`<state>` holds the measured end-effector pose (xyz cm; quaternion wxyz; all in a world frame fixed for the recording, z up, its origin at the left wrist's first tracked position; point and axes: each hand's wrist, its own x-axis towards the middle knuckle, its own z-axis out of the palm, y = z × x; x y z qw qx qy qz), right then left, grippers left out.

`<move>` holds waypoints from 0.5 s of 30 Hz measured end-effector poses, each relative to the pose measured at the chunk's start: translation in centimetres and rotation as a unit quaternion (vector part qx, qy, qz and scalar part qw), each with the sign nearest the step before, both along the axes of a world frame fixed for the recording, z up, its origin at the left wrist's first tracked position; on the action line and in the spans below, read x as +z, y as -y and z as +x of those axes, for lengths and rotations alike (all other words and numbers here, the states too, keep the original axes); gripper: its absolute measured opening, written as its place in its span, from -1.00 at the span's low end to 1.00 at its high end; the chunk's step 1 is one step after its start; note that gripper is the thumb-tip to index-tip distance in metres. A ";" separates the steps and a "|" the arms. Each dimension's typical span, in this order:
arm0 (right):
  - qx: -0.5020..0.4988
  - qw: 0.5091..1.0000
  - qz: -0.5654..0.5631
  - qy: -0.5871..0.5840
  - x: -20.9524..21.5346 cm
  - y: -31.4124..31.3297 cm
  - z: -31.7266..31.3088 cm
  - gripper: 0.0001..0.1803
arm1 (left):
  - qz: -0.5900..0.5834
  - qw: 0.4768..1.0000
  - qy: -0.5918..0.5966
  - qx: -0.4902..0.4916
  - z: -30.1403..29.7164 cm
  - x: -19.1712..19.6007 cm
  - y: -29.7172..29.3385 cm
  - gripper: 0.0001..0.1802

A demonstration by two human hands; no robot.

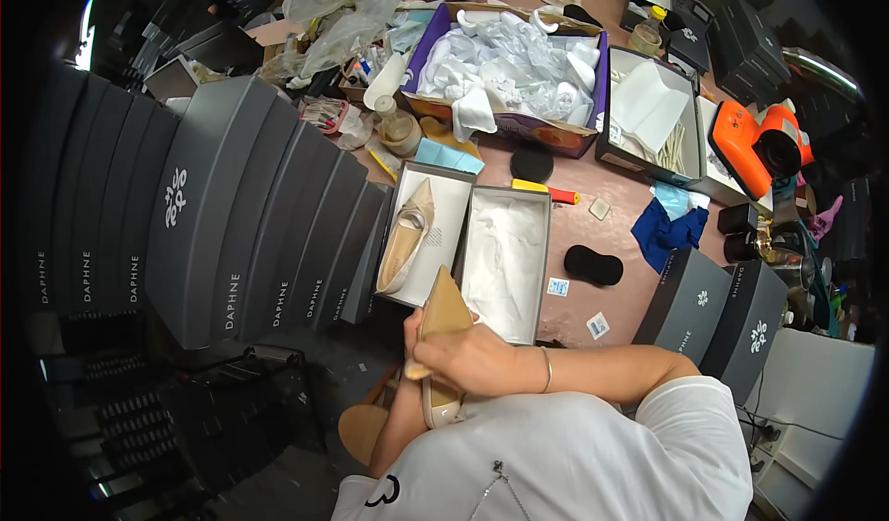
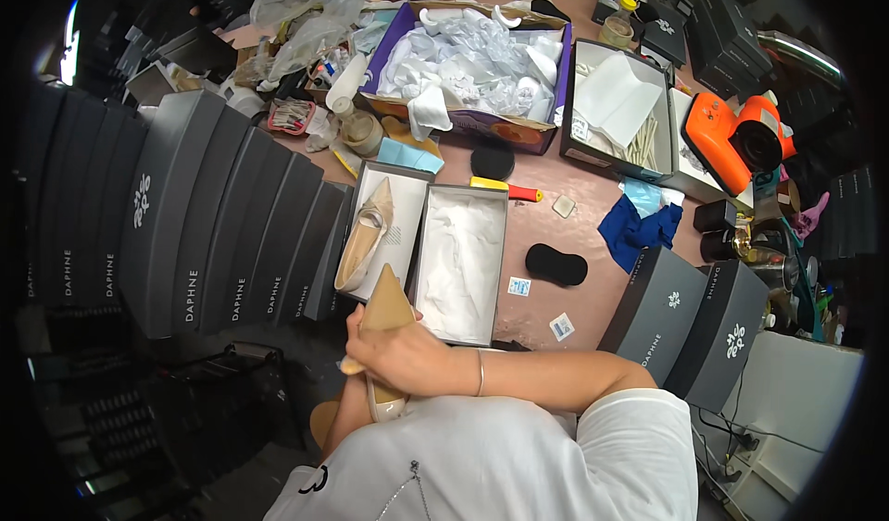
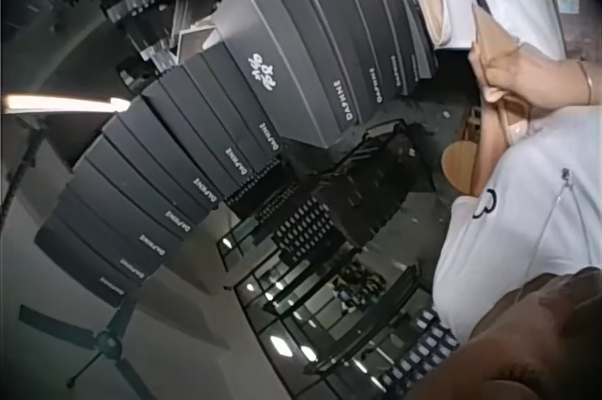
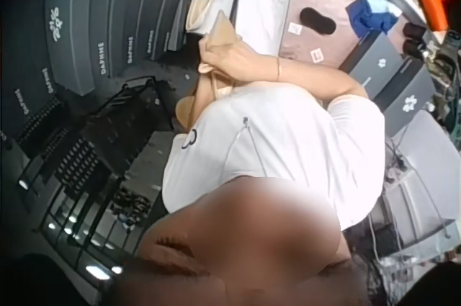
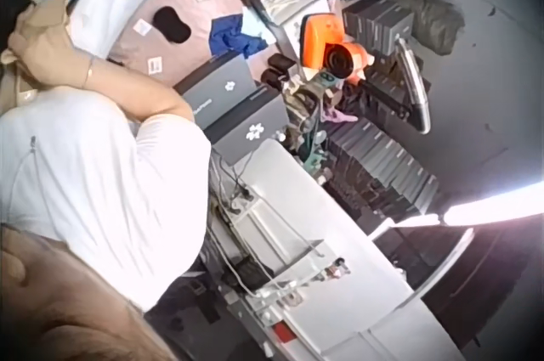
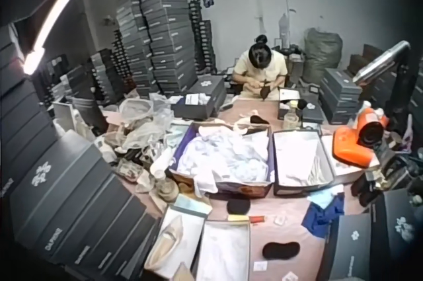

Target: The person is cleaning and packing a pair of high-heeled shoes into a shoebox with protective tissue paper and inserts.

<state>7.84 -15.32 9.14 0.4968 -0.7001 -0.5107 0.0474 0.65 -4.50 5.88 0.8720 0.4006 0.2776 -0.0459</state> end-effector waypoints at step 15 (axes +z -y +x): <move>0.017 0.997 -0.017 0.075 -0.4 3.8 0.3 -0.86 | -0.161 0.987 0.011 -0.011 0.6 -0.9 -0.1 -0.17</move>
